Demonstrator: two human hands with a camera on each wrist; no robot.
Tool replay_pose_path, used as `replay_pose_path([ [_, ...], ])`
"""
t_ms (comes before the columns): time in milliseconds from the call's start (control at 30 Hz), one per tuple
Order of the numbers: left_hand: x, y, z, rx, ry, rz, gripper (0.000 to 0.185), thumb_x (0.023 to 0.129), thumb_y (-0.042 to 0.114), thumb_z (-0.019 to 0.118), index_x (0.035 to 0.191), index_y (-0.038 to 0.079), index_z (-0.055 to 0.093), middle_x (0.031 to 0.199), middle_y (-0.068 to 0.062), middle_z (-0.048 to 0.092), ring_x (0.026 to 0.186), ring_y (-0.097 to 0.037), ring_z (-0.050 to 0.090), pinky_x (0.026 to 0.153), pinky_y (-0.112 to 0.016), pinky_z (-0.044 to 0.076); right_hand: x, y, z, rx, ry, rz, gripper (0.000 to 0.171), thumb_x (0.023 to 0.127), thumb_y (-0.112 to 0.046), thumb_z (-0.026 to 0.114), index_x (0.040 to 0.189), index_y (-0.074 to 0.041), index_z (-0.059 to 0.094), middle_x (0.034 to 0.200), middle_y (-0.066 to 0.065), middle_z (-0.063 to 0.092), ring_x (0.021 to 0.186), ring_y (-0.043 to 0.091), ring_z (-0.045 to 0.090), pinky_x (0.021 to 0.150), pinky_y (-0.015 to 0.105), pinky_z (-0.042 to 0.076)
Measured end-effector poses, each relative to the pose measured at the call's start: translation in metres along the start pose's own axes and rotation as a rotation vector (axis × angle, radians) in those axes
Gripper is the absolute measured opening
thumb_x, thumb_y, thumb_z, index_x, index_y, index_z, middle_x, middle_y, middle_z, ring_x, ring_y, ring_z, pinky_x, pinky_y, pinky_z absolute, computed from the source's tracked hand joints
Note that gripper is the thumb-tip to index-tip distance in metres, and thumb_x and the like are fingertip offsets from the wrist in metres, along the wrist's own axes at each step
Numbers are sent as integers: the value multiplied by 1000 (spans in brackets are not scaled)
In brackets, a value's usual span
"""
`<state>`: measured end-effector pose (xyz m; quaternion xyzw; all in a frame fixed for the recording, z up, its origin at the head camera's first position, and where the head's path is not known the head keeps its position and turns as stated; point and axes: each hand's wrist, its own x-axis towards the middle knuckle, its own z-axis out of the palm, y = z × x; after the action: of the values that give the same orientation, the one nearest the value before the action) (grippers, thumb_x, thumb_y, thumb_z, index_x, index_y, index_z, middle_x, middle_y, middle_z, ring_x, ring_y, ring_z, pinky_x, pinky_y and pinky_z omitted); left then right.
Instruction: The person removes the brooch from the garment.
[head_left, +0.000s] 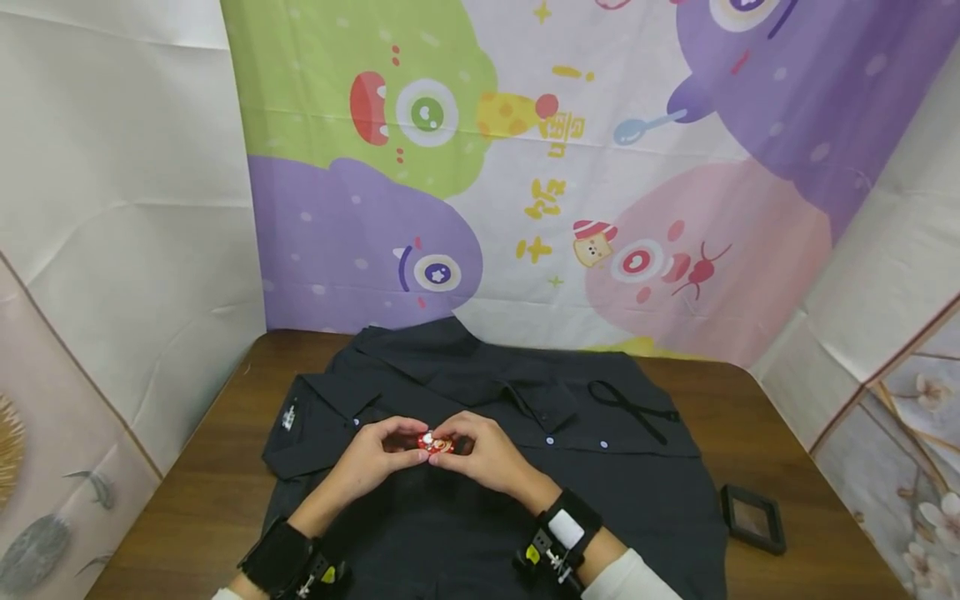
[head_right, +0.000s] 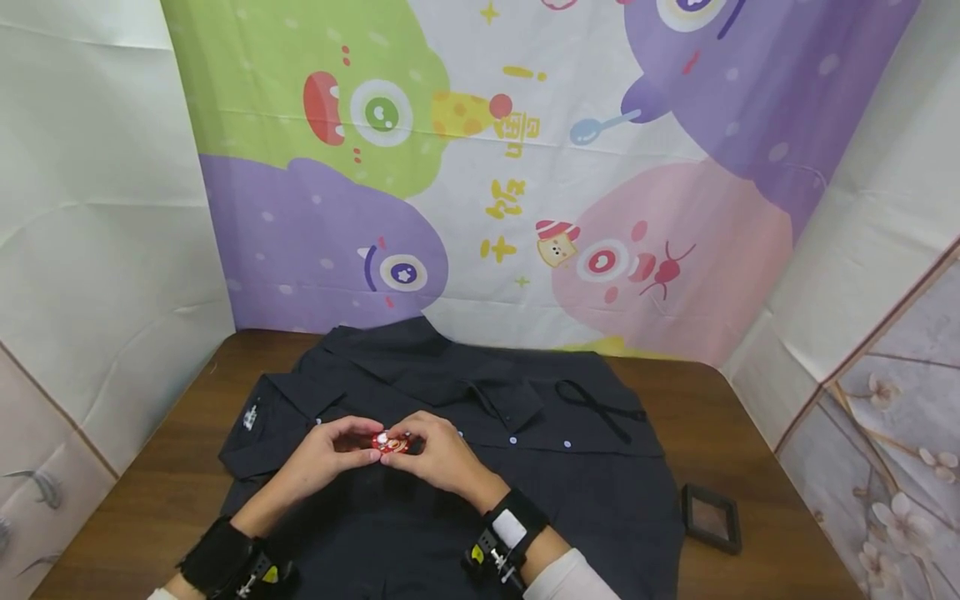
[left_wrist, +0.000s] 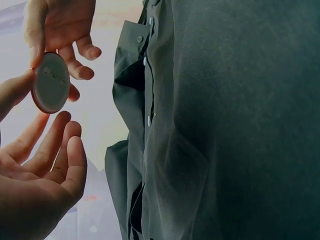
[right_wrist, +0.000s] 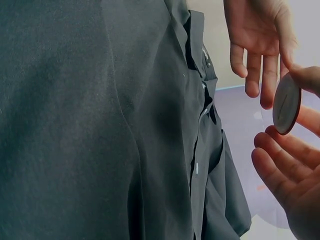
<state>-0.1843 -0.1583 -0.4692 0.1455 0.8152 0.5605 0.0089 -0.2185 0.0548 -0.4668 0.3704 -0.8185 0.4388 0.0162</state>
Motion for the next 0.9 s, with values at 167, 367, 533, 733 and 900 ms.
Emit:
replay_pose_path([
  [167,0,-2,0,10,-4,21,33,85,16,75,113,-1,66,109,-16,70,97,-23,68,78,-20,53,-2,0,2,-17,37,3,23,80,-21,80,101,-12,73,99,2,69,81,8,60,65,19,52],
  [367,1,-1,1,26,7,16,37,86,16,74,116,-2,64,109,-17,70,95,-22,67,79,-20,53,-3,-2,2,-44,68,2,24,79,-20,81,101,-11,73,101,2,68,82,9,60,64,17,51],
  [533,0,2,1,43,35,-11,40,86,17,74,119,-4,63,110,-18,70,96,-23,68,79,-20,53,-4,-4,2,-83,67,1,25,80,-22,81,101,-10,73,102,2,68,82,10,60,65,16,51],
  [733,-1,4,1,46,35,-20,36,87,17,73,116,-4,67,110,-17,71,97,-24,68,80,-19,53,-5,-7,2,-155,67,1,26,79,-23,81,101,-11,73,103,1,67,84,10,61,66,15,50],
  [900,-1,7,2,49,25,-8,34,88,17,73,115,-3,67,109,-16,71,96,-23,68,79,-18,53,-5,-8,0,-167,55,7,28,79,-23,82,104,-12,73,103,1,67,83,10,60,66,16,50],
])
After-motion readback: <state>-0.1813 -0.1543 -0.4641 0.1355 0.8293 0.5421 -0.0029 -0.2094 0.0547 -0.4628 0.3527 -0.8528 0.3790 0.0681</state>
